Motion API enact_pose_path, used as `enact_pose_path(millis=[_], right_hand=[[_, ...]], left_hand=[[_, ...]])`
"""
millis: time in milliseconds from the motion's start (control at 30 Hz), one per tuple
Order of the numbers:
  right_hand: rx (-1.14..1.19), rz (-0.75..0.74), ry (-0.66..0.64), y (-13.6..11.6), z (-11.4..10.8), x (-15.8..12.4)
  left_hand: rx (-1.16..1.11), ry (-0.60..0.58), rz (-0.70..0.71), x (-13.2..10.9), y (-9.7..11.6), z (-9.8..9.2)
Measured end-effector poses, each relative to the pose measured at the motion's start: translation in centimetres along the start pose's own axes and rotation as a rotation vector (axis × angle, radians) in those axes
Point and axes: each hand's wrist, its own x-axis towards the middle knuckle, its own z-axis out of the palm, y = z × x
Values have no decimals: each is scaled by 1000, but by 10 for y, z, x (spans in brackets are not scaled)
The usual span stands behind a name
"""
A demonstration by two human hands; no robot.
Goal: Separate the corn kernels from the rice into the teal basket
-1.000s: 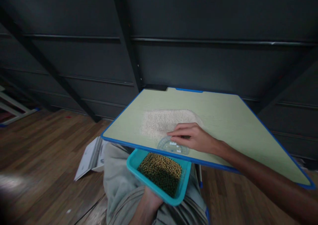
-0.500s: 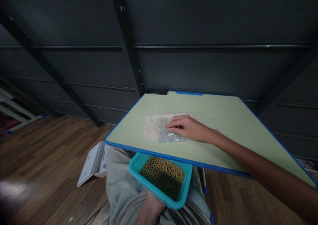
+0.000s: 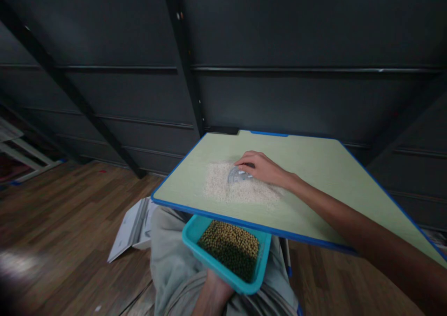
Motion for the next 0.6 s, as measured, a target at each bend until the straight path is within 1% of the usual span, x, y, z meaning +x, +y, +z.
enact_pose_path(millis=[100, 200, 300, 400, 467, 533, 600], right_hand=[[-39, 51, 33, 4, -1, 0], [-17, 117, 81, 11, -4, -3], [77, 180, 125, 20, -10, -7], [247, 274, 119, 24, -16, -10], [362, 355, 126, 20, -18, -10], [434, 416, 153, 9, -16, -5], [469, 421, 142, -6, -11, 4]], left_hand=[[-7, 0, 2, -1, 0, 2], [-16, 3, 6, 0, 0, 2], [-22, -11, 5, 1, 0, 2], [-25, -47, 3, 2, 0, 1], [-20, -77, 7, 2, 0, 1], [1, -113, 14, 2, 1, 1], [36, -143, 18, 3, 1, -1]])
